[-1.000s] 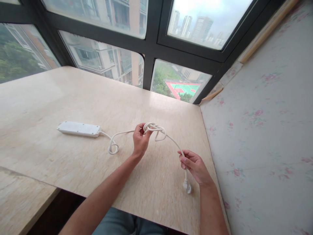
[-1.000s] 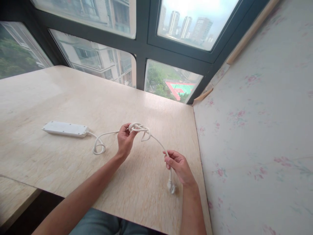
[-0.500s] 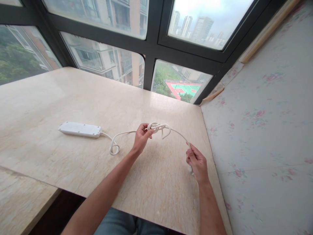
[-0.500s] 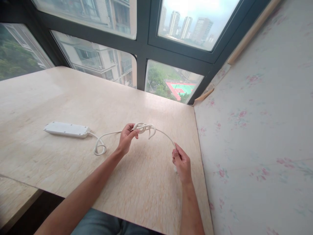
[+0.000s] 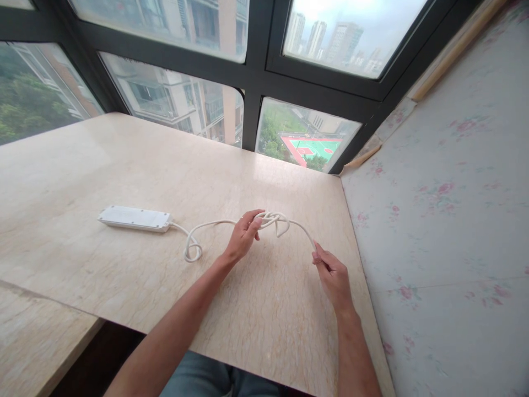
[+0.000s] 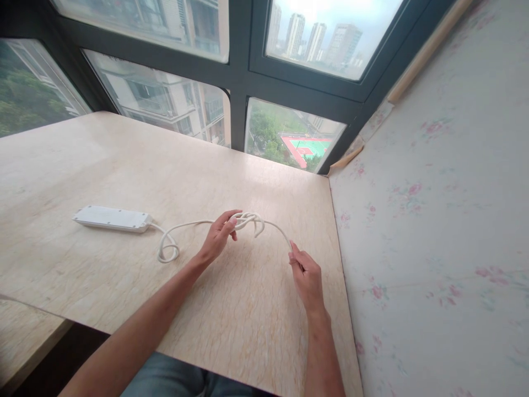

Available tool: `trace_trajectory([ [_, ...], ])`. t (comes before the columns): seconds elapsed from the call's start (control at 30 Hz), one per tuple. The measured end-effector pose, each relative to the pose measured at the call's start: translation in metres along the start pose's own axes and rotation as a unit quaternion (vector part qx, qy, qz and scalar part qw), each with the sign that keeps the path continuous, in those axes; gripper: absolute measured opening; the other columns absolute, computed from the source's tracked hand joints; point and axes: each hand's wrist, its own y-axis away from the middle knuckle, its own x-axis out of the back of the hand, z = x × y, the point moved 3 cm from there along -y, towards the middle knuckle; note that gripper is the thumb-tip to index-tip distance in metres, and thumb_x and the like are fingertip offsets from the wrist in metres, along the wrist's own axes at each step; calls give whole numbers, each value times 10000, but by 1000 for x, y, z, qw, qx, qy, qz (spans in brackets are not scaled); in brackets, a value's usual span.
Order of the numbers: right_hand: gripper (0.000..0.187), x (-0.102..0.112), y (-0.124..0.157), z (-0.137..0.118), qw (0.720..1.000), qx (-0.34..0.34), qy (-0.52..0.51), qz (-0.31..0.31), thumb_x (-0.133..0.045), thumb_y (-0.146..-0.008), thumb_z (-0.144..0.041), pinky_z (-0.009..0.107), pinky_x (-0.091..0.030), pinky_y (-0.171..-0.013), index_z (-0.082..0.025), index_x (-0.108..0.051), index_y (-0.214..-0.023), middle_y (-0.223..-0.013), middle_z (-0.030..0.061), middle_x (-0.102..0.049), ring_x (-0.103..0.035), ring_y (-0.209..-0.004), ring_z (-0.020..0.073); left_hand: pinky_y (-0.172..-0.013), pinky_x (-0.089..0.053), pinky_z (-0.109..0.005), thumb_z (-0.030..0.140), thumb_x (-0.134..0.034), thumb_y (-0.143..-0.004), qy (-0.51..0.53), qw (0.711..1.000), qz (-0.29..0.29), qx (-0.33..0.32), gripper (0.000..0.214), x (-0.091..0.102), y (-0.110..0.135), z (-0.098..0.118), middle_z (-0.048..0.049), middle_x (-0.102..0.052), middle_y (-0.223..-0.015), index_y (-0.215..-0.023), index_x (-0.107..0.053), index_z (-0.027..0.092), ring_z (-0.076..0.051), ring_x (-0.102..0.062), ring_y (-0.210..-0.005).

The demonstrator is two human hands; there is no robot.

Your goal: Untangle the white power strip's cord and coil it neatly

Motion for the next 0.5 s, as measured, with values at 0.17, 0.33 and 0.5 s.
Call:
trace_trajectory([
  [0.17,376,0,0,-2,998,34,53,-31,-520,-931,-375,275,-408,-605,-214,-672,-1236,-680,-6,-540,-500,-622,139,-568,-536,-238,426,-608,-862,-6,1000,-27,-1,396,-1,0,4,-75,-657,-1043,-1176,-623,185,-99,-582,-632],
  [0.33,415,1,0,-4,999,-1,23,-22,-540,-917,-427,287,-444,-619,-213,-653,-1255,-747,19,-604,-518,-645,148,-577,-555,-257,409,-617,-862,-41,998,-54,-3,381,0,0,4,-85,-683,-1075,-1170,-649,186,-112,-633,-617],
  [0.5,453,0,1,-2,992,-99,-84,-3,-603,-866,-510,262,-443,-521,-192,-665,-1183,-778,24,-640,-511,-535,114,-707,-583,-327,396,-528,-924,-93,991,-88,-28,399,1,1,-3,-96,-722,-1098,-1251,-631,191,-172,-718,-692],
])
